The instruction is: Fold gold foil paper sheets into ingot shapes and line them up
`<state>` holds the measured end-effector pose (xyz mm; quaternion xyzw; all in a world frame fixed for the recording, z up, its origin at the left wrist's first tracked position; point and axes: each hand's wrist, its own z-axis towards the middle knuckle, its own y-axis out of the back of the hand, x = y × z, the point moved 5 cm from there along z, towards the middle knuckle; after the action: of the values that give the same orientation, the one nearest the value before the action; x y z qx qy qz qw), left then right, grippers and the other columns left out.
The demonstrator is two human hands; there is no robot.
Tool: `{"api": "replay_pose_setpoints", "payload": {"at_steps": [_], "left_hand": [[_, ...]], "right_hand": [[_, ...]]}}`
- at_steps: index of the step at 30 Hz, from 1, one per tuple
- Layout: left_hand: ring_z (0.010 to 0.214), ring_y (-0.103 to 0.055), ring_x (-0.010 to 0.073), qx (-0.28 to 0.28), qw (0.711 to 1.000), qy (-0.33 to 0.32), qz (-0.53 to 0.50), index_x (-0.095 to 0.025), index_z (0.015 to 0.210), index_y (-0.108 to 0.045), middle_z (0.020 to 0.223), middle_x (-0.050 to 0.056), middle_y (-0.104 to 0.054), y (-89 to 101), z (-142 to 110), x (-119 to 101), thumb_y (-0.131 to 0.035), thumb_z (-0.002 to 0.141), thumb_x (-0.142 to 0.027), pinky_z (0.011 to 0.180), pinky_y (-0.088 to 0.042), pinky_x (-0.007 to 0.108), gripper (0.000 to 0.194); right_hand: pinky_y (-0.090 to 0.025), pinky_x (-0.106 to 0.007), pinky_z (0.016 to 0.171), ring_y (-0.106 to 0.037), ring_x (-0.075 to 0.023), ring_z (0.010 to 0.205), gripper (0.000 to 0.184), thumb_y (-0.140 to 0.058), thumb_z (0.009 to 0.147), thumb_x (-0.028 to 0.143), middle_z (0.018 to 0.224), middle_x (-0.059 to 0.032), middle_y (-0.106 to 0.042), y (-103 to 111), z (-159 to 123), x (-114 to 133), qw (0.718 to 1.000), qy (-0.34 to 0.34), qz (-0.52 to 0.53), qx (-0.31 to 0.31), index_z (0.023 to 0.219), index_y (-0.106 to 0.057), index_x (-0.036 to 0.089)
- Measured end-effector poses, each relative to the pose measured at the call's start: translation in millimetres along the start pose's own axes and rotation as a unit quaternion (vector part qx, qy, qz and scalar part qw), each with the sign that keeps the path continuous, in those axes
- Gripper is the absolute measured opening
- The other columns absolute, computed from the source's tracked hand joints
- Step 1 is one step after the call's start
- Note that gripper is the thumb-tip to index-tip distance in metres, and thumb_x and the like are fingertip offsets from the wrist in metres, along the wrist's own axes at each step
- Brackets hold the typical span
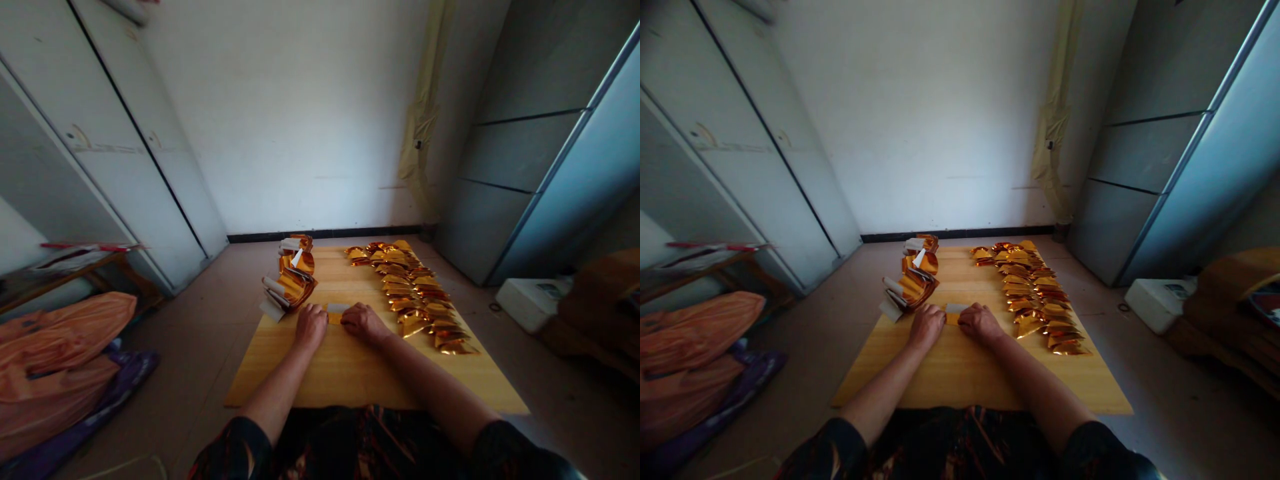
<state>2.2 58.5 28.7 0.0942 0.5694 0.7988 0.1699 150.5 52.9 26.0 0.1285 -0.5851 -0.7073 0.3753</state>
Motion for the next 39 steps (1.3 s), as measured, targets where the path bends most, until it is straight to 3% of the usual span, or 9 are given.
{"api": "replay_pose_setpoints", "payload": {"at_steps": [7,12,21,28,39], "left_hand": [[0.085,-0.057,0.0205,0.013,0.998,-0.046,-0.039,-0.02,0.08,-0.07,0.084,0.007,-0.066,8.2,-3.3,-0.9,-0.058,0.08,-0.028,0.078,-0.039,0.034,0.015],[0.082,-0.06,0.0199,0.029,0.997,-0.072,-0.024,-0.021,0.081,-0.071,0.082,0.006,-0.069,11.1,-2.6,-0.2,-0.055,0.083,-0.024,0.077,-0.039,0.034,0.016],[0.075,-0.06,0.0203,-0.01,0.995,-0.096,0.011,-0.017,0.076,-0.068,0.075,0.009,-0.069,6.7,-2.6,-3.2,-0.05,0.085,-0.019,0.074,-0.038,0.035,0.02],[0.07,-0.058,0.0183,-0.038,0.992,-0.115,0.028,-0.017,0.073,-0.066,0.07,0.008,-0.066,2.2,-3.5,-1.6,-0.047,0.086,-0.018,0.072,-0.039,0.033,0.023],[0.069,-0.059,0.017,-0.045,0.992,-0.111,0.047,-0.018,0.075,-0.064,0.069,0.007,-0.065,0.9,-4.7,-1.5,-0.045,0.089,-0.02,0.071,-0.038,0.032,0.024]], "right_hand": [[-0.038,-0.025,0.079,-0.057,-0.0144,0.082,0.015,-0.056,0.085,0.024,0.086,-0.0034,-0.069,-3.5,7.4,-6.8,1.0,0.019,0.022,0.001,0.084,-0.07,0.02],[-0.038,-0.024,0.072,-0.058,-0.0144,0.077,0.018,-0.053,0.086,0.02,0.083,-0.0044,-0.07,-3.5,14.7,-5.5,0.999,0.011,-0.038,0.031,0.083,-0.071,0.019],[-0.038,-0.026,0.07,-0.058,-0.016,0.073,0.023,-0.046,0.09,0.021,0.08,-0.0083,-0.068,2.6,15.4,9.9,0.989,0.022,-0.134,0.056,0.085,-0.067,0.017],[-0.039,-0.026,0.073,-0.056,-0.0158,0.079,0.017,-0.05,0.087,0.023,0.086,-0.0077,-0.066,0.1,14.0,6.5,0.994,0.046,-0.095,0.032,0.087,-0.066,0.017],[-0.038,-0.027,0.079,-0.053,-0.0173,0.085,0.019,-0.049,0.087,0.02,0.091,-0.0072,-0.064,-3.1,12.2,2.2,0.995,0.02,-0.094,0.015,0.092,-0.067,0.018]]}}
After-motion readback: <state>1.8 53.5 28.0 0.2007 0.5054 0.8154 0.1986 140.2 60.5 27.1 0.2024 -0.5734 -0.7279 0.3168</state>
